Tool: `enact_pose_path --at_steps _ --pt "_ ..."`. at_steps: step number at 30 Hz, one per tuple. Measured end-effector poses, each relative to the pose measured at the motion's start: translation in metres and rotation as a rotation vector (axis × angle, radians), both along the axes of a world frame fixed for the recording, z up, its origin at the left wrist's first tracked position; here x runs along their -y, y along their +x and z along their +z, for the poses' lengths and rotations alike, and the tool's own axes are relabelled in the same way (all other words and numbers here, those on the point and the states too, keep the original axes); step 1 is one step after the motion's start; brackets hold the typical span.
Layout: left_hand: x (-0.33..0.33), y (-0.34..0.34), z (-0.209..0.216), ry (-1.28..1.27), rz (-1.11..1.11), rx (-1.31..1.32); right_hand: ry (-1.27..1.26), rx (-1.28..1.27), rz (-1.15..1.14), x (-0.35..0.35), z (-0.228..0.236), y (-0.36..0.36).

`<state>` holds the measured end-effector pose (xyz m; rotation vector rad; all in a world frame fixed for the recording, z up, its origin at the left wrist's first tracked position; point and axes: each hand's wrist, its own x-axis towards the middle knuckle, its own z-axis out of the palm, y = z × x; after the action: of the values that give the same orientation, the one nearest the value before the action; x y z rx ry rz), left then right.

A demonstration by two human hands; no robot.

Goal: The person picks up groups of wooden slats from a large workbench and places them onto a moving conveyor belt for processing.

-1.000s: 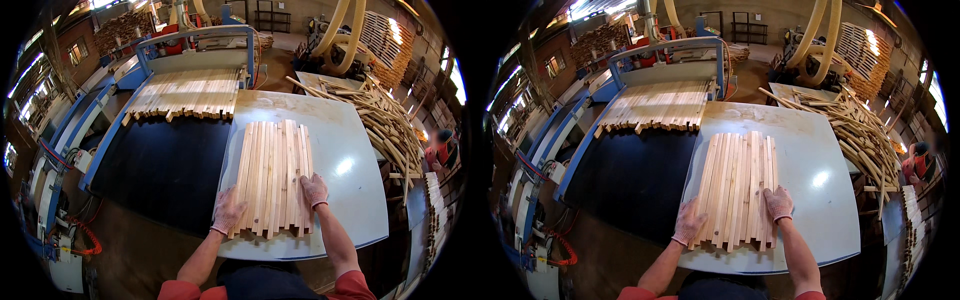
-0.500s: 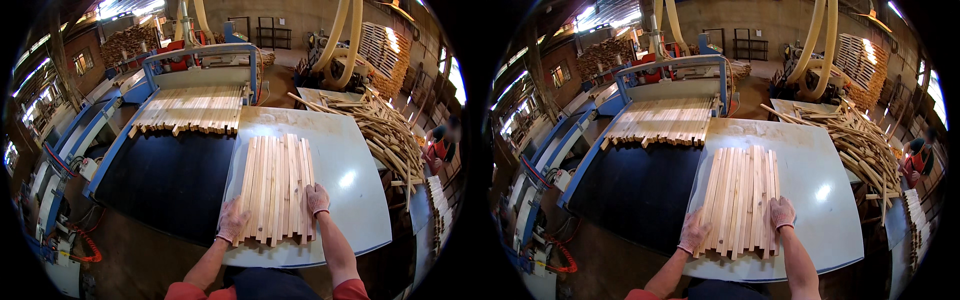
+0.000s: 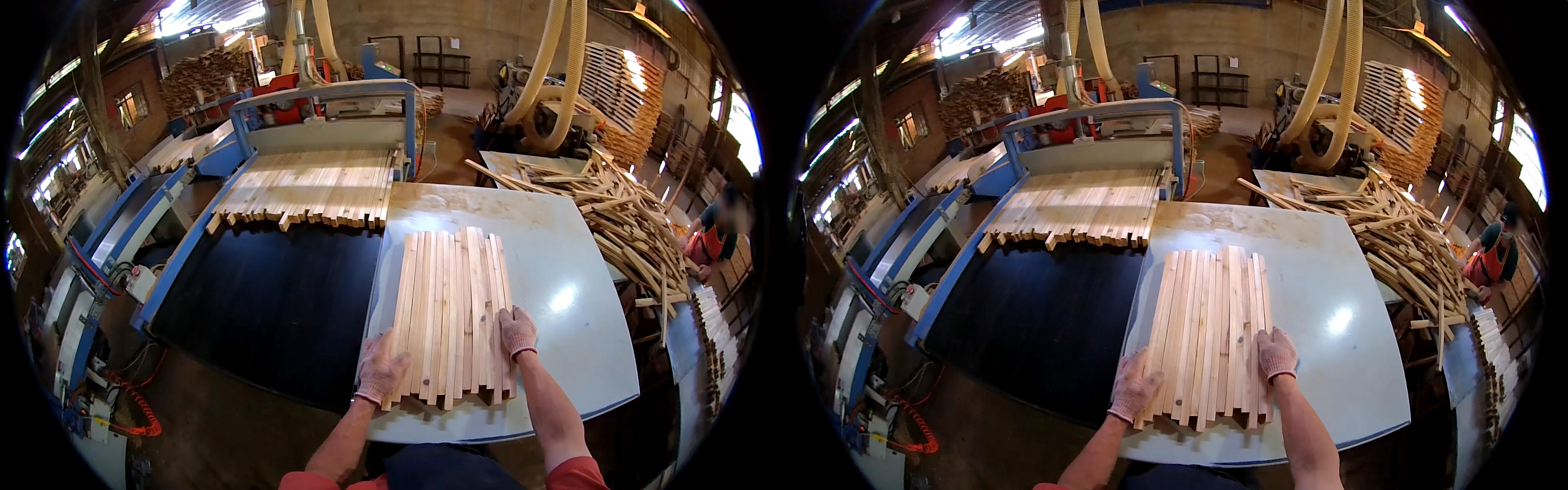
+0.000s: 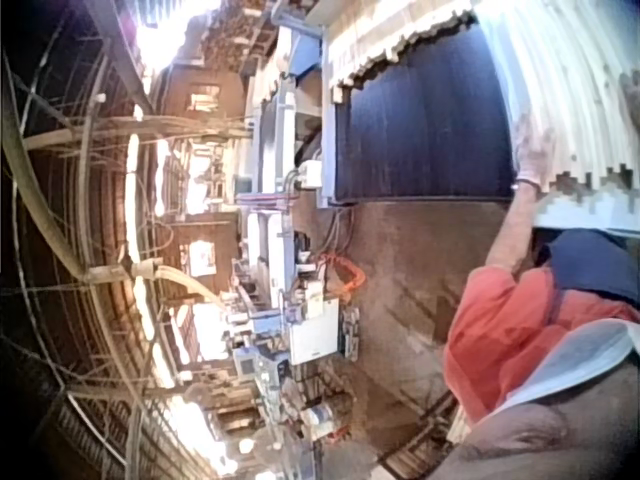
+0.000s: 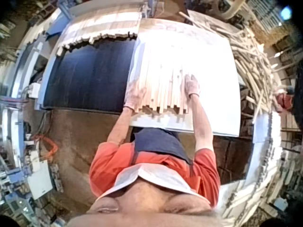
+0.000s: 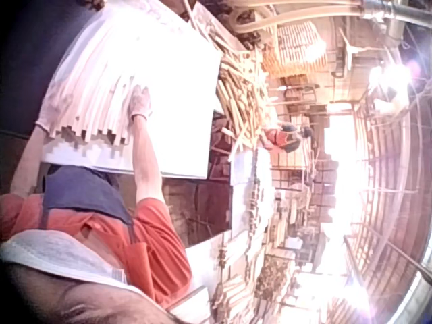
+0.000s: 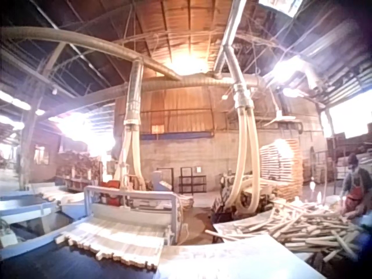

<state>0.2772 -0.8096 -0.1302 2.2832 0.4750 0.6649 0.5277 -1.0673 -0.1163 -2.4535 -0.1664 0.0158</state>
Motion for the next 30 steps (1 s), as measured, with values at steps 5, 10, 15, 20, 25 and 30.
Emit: enact_pose_path --at_steps 5,10,15,20,25,30 --pt "-0.001 0.001 -0.005 0.002 -0.010 0.033 -0.003 -0.019 0.000 0.001 0.002 0.000" --pt "-0.002 0.002 -0.007 0.045 0.001 0.028 0.008 -0.006 -0.011 0.002 -0.003 0.003" --pt "0.000 -0.001 -0.007 0.018 0.017 -0.005 -0.009 -0.074 0.009 0.000 0.010 0.000" --pt "-0.009 0.003 -0.023 0.042 -0.028 0.049 0.013 0.005 0.000 -0.001 -0.001 0.001" --pt "-0.003 0.003 -0.018 -0.023 -0.020 0.032 0.053 0.027 -0.016 0.009 -0.026 0.014" --pt "-0.001 -0.006 -0.015 -0.018 0.043 -0.017 0.135 -0.064 0.025 -0.001 -0.010 0.005"
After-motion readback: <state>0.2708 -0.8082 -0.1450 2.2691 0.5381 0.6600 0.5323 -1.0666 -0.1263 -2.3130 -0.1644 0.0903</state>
